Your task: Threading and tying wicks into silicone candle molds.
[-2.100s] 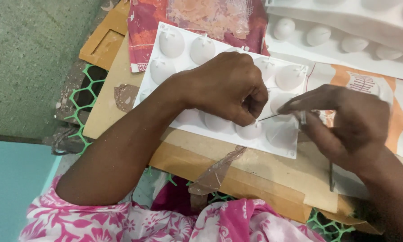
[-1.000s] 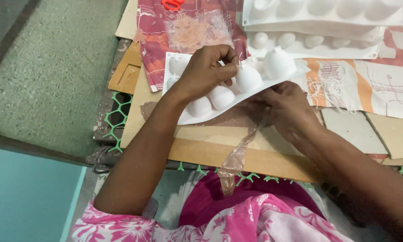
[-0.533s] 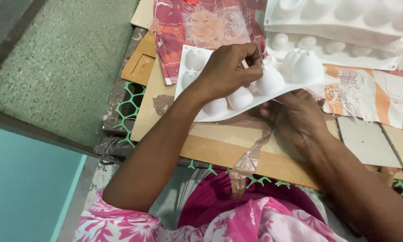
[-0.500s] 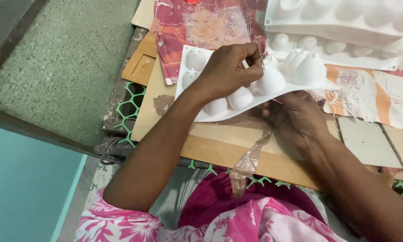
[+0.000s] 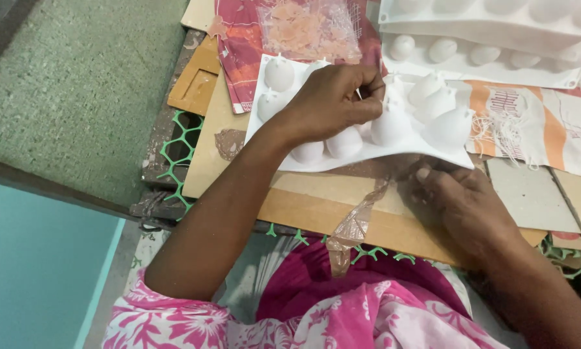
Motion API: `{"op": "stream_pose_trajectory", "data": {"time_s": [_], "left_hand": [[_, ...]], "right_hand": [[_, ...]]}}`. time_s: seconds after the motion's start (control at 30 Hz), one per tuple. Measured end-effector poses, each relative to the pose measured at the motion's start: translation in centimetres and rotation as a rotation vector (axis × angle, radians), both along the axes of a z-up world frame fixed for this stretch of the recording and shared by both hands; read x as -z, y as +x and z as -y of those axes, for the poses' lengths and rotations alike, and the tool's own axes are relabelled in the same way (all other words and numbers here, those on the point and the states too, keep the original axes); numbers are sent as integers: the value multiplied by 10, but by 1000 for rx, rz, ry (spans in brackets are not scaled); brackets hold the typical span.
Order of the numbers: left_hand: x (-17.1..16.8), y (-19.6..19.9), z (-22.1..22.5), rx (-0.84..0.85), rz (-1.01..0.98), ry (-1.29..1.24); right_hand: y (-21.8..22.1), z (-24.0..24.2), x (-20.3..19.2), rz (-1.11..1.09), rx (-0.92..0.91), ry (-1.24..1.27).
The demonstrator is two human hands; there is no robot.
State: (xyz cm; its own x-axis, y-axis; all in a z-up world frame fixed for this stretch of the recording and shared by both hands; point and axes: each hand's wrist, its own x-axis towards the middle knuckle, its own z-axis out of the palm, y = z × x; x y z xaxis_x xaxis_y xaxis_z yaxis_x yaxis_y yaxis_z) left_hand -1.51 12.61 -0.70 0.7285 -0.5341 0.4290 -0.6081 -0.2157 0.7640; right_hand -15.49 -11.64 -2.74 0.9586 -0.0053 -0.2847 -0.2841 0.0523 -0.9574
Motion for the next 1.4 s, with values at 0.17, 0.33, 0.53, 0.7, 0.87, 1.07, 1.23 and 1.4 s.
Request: {"op": "stream_pose_trajectory", "data": {"time_s": [0.17, 0.33, 0.53, 0.7, 0.87, 1.07, 1.23, 1.4], "left_hand": [[-2, -3, 1, 41, -84, 18], [-7, -6, 2, 49, -45, 74], [-3, -4, -1, 26, -87, 59], [-7, -3, -4, 35, -18, 42], [-11, -10, 2, 81, 43, 208], [-44, -66, -14, -51, 250, 290], [-19, -161, 15, -109, -29, 68], [20, -207, 55, -221, -208, -369]], "right_hand": [[-1, -30, -31, 23, 7, -32], [21, -34, -19, 74, -8, -98], [8, -25, -27, 47, 36, 67], [-29, 70, 13, -69, -173, -539], [-60, 74, -21, 28, -214, -1028], [-68, 66, -23, 124, -104, -861], [-68, 43, -19, 233, -129, -706], [-74, 16, 4, 379, -348, -307]]}}
